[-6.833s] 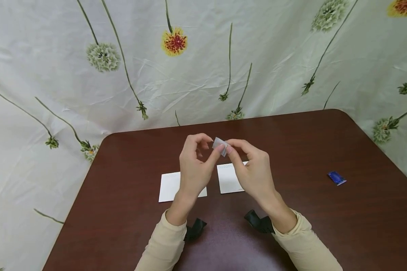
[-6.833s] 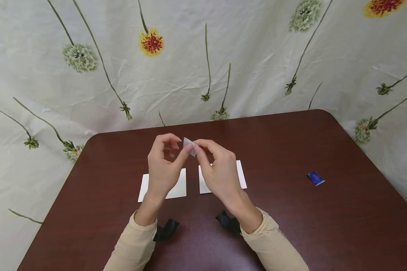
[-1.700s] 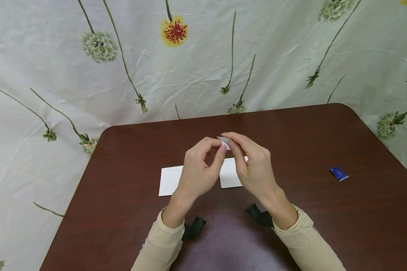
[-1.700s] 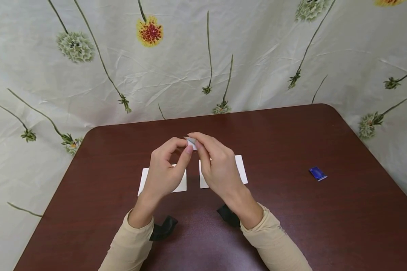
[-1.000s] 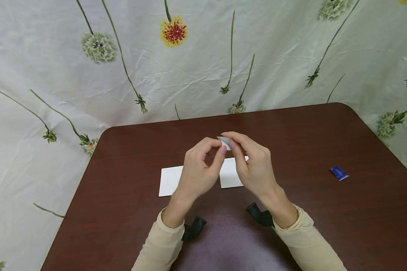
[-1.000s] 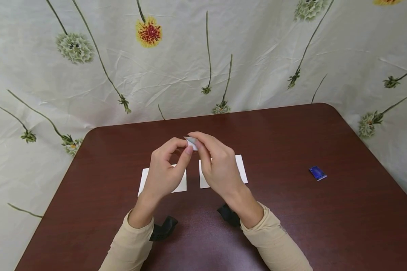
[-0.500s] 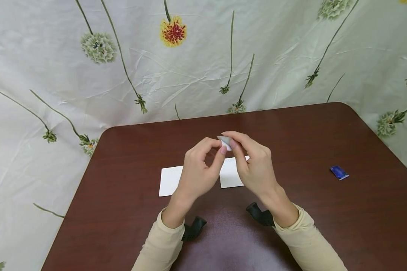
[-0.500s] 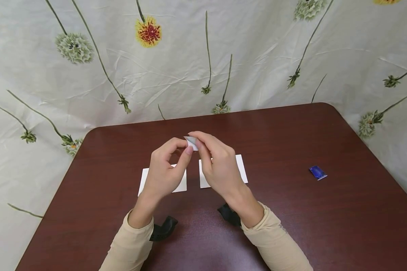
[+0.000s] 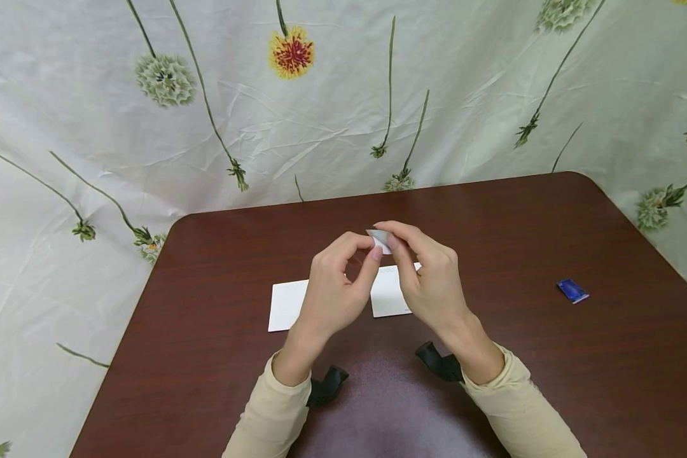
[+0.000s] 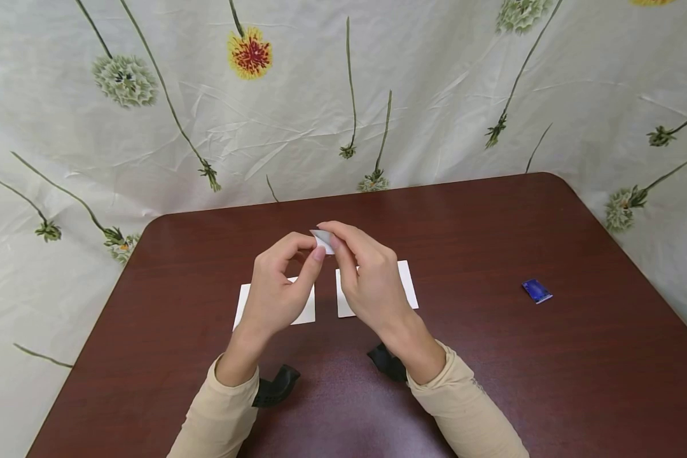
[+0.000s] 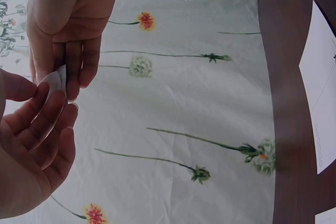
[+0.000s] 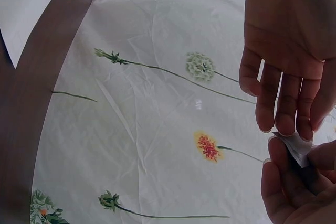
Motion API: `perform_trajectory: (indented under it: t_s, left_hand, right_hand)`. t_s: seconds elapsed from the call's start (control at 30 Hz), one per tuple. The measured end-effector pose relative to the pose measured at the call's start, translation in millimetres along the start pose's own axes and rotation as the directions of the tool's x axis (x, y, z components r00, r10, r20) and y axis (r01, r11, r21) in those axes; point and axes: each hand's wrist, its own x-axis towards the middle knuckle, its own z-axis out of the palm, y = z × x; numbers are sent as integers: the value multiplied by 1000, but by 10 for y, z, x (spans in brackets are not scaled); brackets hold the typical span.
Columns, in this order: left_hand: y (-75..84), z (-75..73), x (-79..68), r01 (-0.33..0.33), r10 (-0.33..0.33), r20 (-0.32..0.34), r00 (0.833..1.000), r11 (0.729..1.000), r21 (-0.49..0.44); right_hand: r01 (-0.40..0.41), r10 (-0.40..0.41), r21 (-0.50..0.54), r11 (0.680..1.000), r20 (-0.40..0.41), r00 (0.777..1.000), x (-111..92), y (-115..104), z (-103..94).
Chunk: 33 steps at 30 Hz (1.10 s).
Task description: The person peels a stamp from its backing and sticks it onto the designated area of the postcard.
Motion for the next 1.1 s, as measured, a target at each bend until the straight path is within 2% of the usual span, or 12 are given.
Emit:
perform_trajectory:
  t_s: [1.1]
  left_hand:
    - [2, 5, -5, 1, -1, -1, 1000, 1000, -13]
  right_hand:
    - [-23, 23, 30, 999, 0, 1000, 2, 0, -14]
